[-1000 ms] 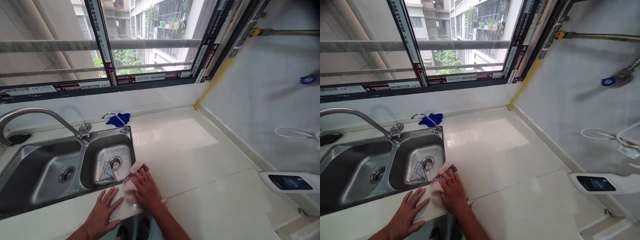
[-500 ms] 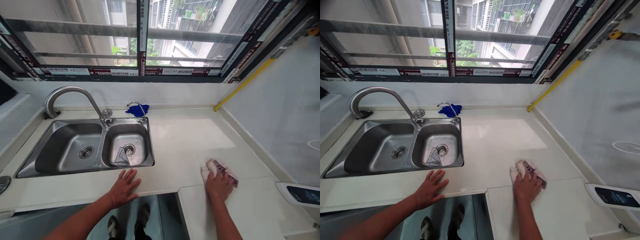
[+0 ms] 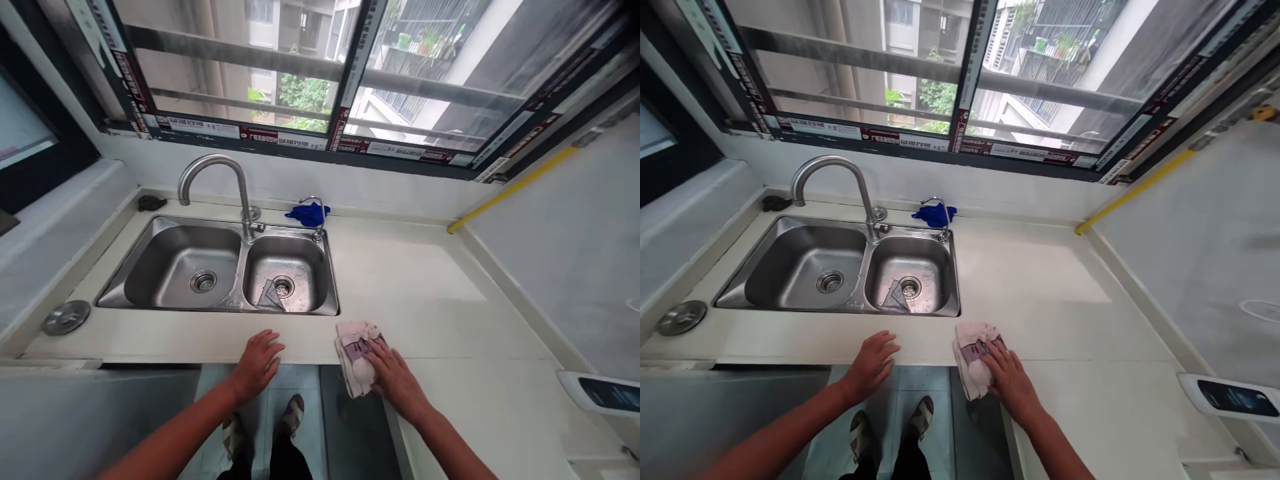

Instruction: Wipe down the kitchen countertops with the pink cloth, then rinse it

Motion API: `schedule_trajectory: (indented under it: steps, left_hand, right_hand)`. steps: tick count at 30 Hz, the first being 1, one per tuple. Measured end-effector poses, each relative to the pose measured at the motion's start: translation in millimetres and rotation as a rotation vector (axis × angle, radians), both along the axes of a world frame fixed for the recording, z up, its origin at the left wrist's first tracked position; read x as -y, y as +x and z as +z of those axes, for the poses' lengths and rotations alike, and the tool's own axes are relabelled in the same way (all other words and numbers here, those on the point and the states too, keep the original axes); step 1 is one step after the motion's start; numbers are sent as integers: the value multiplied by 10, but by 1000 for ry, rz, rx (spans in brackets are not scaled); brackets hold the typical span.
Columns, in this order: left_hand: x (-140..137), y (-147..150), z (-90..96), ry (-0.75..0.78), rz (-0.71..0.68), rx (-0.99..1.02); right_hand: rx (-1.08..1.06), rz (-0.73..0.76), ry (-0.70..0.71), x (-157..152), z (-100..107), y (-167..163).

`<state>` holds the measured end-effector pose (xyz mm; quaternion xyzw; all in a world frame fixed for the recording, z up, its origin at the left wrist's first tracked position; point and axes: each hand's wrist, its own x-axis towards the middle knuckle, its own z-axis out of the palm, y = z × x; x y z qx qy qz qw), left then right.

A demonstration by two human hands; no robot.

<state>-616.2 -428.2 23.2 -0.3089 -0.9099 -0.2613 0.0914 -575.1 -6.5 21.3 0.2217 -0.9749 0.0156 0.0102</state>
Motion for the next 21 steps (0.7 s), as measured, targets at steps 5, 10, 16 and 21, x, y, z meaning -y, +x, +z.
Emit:
schedule_trajectory:
  steps: [5,10,16,21]
  left_hand:
    - [938,816,16,125,284,-5]
    - [1464,1571,-30,222,526,79]
    - [1569,1862,41,307,626,290]
    - [1609,1880,36,380,654,299]
  right_hand:
    - [-203,-63,89,98,-183,-114]
    - [-254,-132,105,598,-396,-175]
    - [-161,95,-21,2181,-369,-259]
    - [-95,240,-150,3884,-360,-332]
